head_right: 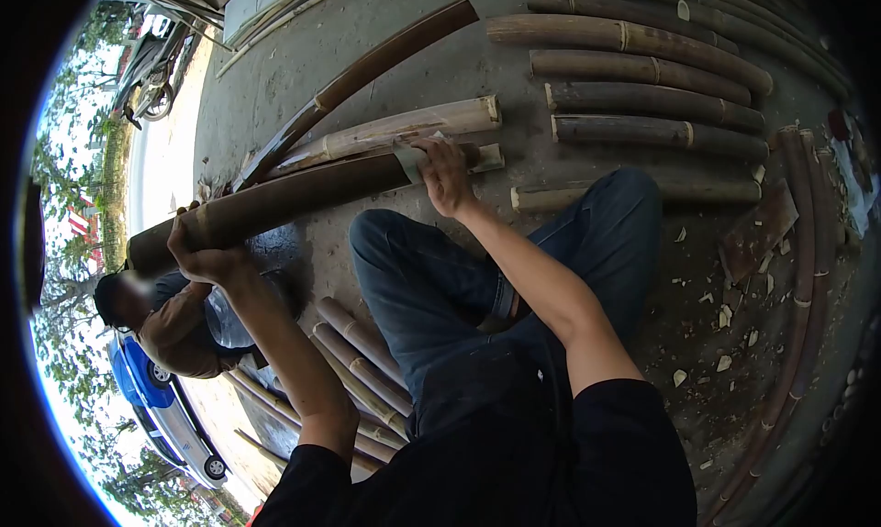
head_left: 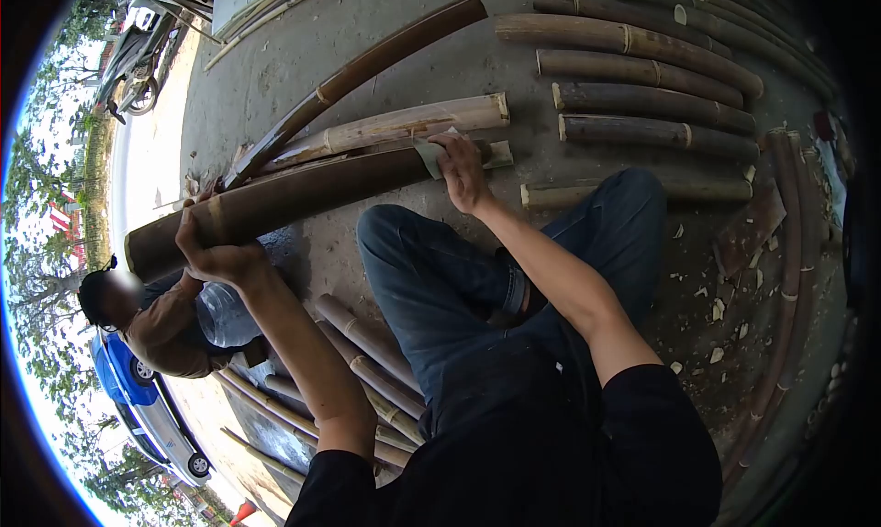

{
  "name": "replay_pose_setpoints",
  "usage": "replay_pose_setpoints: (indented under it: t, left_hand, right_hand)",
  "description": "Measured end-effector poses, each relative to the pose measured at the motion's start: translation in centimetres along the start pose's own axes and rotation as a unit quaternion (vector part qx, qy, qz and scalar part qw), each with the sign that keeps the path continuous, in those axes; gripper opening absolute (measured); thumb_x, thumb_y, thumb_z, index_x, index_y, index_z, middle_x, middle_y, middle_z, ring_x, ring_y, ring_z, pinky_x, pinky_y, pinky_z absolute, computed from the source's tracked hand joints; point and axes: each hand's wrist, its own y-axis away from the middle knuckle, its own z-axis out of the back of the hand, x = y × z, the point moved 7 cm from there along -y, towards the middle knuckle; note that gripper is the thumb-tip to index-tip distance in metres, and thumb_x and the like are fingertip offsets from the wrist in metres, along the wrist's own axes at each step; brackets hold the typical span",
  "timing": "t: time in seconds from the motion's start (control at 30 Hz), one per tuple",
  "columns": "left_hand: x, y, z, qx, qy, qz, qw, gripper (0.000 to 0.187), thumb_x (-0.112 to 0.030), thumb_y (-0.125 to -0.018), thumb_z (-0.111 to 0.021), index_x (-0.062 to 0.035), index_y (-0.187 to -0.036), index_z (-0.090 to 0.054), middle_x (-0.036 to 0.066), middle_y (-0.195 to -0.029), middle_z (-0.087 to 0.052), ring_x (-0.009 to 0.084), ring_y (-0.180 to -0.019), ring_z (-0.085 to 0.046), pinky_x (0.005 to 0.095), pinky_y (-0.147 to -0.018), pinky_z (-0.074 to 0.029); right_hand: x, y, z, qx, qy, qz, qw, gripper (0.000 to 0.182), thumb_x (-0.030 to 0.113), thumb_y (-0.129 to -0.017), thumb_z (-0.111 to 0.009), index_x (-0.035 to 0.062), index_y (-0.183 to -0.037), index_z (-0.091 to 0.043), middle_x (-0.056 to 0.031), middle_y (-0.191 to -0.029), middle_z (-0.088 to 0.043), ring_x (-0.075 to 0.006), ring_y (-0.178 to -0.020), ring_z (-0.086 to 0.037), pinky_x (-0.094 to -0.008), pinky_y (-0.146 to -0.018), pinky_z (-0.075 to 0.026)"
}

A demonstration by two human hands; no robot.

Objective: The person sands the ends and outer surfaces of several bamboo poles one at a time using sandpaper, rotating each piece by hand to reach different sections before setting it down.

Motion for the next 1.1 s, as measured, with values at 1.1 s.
replay_pose_setpoints:
  t: [1.1]
  left_hand:
    - [-2.5, 5.7, -6.8, 0.128, -0.024, -0.165, 0.978, 0.051, -0.027, -0.091, -0.064, 0.0076, -0.127, -0.056, 0.022, -0.105, -0.068, 0.0316, -0.101, -0.067, 0.0407, -0.094, -0.055]
  right_hand:
    - [-9.8, 3.6, 1.1, 0.054, 0.024, -0.197, 0.979, 0.047, 0.036, -0.111, -0.031, 0.003, -0.122, -0.062, -0.0208, -0.117, -0.064, -0.0408, -0.113, -0.057, -0.0485, -0.098, -0.042]
